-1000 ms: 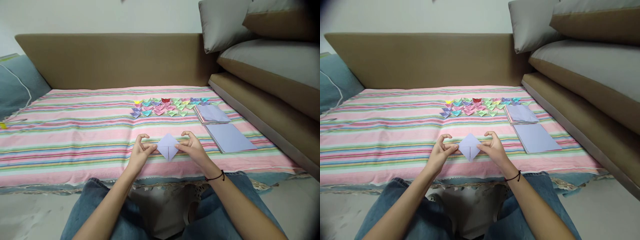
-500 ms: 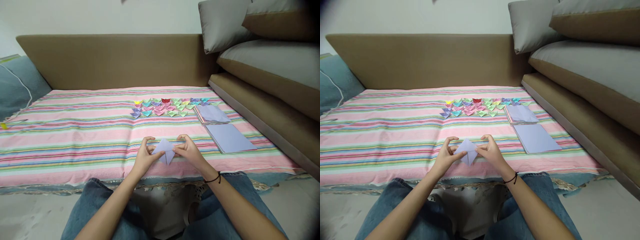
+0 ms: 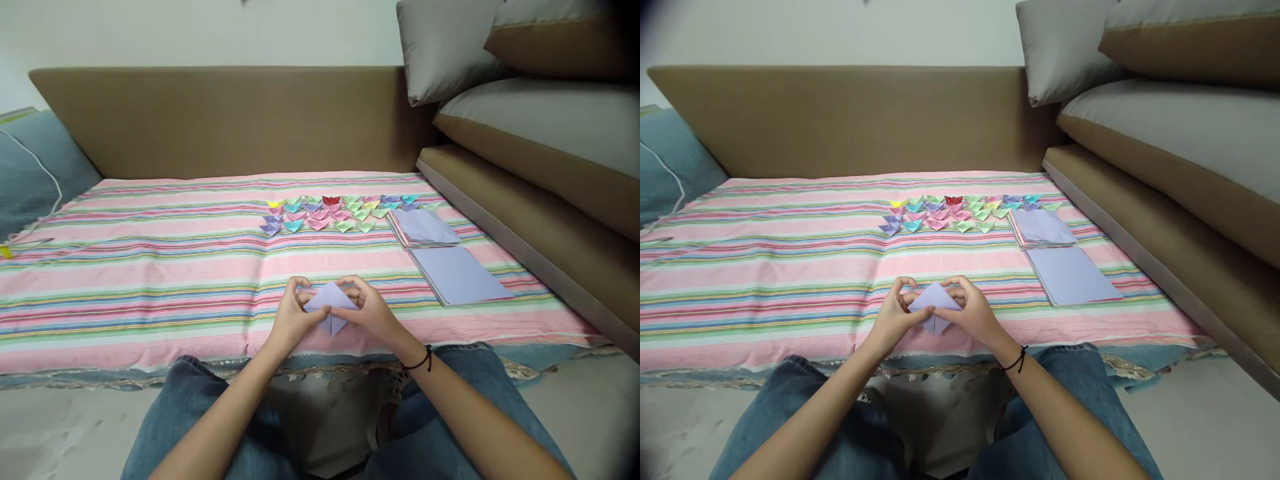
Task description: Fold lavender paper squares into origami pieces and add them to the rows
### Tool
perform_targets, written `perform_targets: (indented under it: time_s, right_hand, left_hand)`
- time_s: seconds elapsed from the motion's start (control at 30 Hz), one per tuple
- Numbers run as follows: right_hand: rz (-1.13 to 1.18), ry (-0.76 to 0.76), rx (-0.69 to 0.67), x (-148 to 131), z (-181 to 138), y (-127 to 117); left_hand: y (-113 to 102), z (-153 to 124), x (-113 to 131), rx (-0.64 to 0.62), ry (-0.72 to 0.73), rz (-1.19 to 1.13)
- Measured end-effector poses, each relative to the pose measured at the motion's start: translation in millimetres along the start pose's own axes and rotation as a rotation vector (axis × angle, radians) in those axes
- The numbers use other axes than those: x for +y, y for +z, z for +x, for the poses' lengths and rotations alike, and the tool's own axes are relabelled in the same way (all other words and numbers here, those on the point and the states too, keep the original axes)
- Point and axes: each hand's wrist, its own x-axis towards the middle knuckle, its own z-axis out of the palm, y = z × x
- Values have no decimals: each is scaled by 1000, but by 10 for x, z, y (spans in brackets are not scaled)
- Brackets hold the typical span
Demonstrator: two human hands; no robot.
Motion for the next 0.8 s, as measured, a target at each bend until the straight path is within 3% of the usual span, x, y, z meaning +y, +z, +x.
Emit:
perform_targets:
  time_s: [0.13, 0.4, 0.63, 0.8]
  right_hand:
    - [3, -1, 51, 48, 1, 45]
    - [77, 81, 127, -37, 23, -119]
    - [-65, -117, 187, -43, 9, -172]
    - [-12, -119, 122, -22, 1, -154]
  left_hand:
    - [45, -8, -22, -13, 10, 18]
    - [-51, 33, 33, 20, 13, -44]
    - [-106, 33, 47, -35, 32, -59]
    - [-100, 31, 49, -78, 103, 16]
